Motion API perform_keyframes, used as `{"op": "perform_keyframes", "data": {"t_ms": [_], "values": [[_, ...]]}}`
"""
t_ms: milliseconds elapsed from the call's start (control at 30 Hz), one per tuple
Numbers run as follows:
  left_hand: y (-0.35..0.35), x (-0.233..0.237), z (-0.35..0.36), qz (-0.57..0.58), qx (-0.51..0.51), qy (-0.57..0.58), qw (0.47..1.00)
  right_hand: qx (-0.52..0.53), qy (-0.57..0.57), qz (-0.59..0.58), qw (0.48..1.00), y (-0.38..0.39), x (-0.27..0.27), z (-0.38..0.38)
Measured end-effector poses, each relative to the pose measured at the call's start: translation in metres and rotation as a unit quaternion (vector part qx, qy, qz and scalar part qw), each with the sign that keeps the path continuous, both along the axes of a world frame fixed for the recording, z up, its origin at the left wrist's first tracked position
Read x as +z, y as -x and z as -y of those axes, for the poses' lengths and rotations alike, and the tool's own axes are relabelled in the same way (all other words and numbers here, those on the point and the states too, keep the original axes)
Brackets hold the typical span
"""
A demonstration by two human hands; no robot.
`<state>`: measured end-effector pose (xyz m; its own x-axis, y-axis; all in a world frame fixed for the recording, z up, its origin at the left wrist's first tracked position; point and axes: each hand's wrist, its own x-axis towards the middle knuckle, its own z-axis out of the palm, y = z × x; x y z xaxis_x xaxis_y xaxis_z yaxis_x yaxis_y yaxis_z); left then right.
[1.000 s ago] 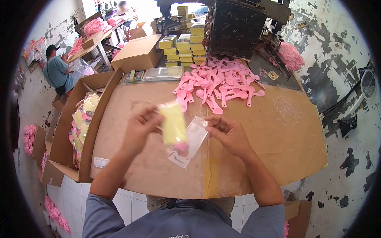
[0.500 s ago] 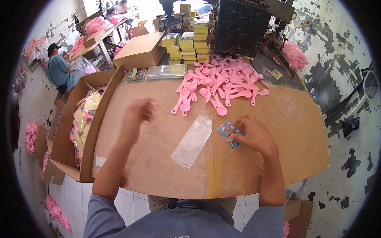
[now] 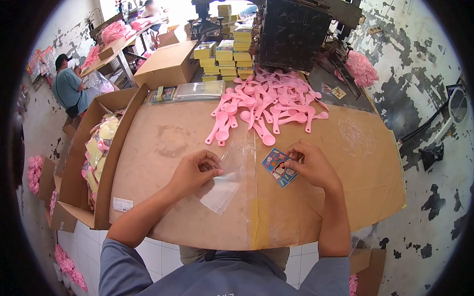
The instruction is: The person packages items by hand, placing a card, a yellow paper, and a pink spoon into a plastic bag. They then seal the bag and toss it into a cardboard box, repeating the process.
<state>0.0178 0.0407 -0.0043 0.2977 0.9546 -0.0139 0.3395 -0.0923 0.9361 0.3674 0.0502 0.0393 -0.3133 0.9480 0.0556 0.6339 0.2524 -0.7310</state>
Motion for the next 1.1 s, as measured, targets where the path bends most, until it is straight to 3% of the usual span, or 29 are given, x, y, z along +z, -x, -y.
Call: {"op": "perform_keyframes", "data": {"t_ms": [33,133,233,333,433,533,633,733,833,933,1033,1100], "values": [[0.002,0.005,0.001,-0.011,0.002,0.023,1.000,0.017,-0.015,-0.001,1.000,0.004,0.005,0.001],[-0.001,0.019,0.007,-0.077,-0.005,0.009,0.997,0.082,0.023,-0.174,0.981,0.021,0.002,0.007],[0.000,-0.006,0.003,-0.055,-0.043,-0.183,0.981,0.162,0.042,-0.240,0.956,0.050,-0.011,0.020],[0.001,-0.007,0.004,-0.074,-0.046,-0.183,0.979,0.275,-0.109,-0.028,0.955,0.077,-0.019,0.021],[0.005,0.007,0.002,-0.071,-0.013,-0.106,0.992,0.201,-0.182,0.076,0.960,0.086,-0.029,0.023],[0.012,-0.005,-0.006,0.111,0.018,0.020,0.993,0.187,-0.156,0.061,0.968,0.081,-0.028,0.019],[0.018,-0.003,-0.011,0.237,-0.067,0.083,0.966,0.168,-0.180,0.047,0.968,0.083,-0.031,0.023],[0.014,0.004,-0.003,0.218,-0.110,0.114,0.963,0.133,-0.195,0.032,0.971,0.081,-0.027,0.021],[0.006,0.008,0.005,0.181,-0.103,0.158,0.965,0.033,-0.086,-0.070,0.993,0.076,-0.030,0.022],[0.001,-0.003,0.008,0.163,-0.086,0.134,0.974,-0.038,-0.026,-0.228,0.973,0.083,-0.020,0.027],[-0.001,-0.002,0.010,0.176,-0.076,0.131,0.973,-0.059,-0.081,-0.330,0.939,0.085,-0.029,0.022],[0.000,-0.003,0.009,0.162,-0.087,0.132,0.974,-0.056,-0.080,-0.329,0.939,0.084,-0.029,0.023]]}}
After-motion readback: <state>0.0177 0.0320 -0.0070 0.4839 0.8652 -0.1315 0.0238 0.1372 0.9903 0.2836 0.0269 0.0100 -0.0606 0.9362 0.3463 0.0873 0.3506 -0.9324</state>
